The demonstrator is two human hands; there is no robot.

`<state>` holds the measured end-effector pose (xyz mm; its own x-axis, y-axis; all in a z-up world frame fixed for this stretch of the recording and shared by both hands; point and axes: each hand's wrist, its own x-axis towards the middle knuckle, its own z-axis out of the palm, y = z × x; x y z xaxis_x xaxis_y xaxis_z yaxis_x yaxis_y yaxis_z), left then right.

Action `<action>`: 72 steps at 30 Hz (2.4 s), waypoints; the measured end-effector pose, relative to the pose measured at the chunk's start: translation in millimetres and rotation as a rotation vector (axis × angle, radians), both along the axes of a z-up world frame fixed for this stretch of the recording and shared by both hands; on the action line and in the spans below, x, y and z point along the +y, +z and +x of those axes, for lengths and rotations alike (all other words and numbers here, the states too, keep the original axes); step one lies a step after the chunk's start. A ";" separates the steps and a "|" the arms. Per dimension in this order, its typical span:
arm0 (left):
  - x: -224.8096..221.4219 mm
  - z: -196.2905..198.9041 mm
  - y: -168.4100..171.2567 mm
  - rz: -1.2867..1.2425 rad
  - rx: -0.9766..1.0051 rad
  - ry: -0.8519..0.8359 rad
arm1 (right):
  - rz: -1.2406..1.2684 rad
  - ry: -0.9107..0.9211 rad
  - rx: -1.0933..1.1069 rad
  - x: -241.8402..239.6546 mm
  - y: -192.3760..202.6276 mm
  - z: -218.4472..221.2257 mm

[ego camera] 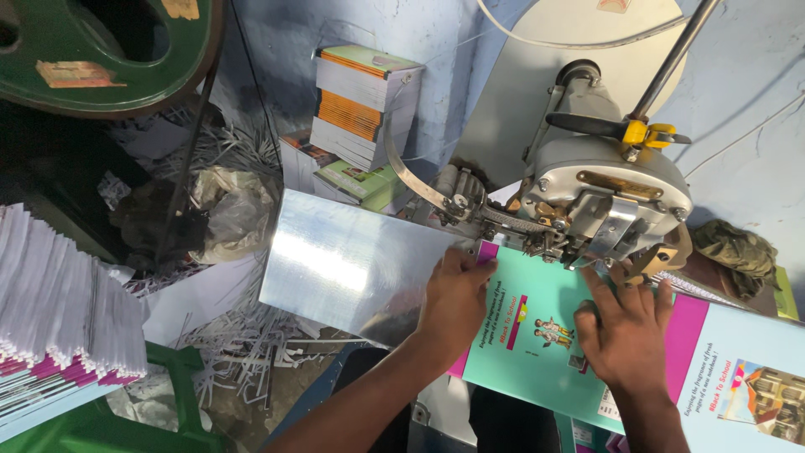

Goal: The person repeatedly picks up a book cover, places it on a sewing machine, and stitches the spine. They then remove the finished book and repeat the process with the next cover from a stack.

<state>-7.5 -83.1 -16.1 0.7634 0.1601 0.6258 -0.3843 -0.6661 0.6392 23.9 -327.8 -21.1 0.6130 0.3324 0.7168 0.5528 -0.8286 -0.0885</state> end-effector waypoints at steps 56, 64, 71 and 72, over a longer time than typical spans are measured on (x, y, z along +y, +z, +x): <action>-26.2 -13.1 11.4 0.396 0.088 -0.021 | 0.017 -0.038 0.235 -77.7 16.1 16.9; -40.7 -8.2 8.7 0.332 0.079 -0.102 | -0.165 -0.262 0.938 -126.5 55.6 65.4; -60.5 -3.5 6.1 0.208 -0.047 -0.154 | -0.201 -0.356 1.259 -180.8 56.2 95.4; -62.5 -2.8 5.8 0.210 -0.033 -0.161 | -0.238 -0.372 1.262 -186.2 55.4 98.0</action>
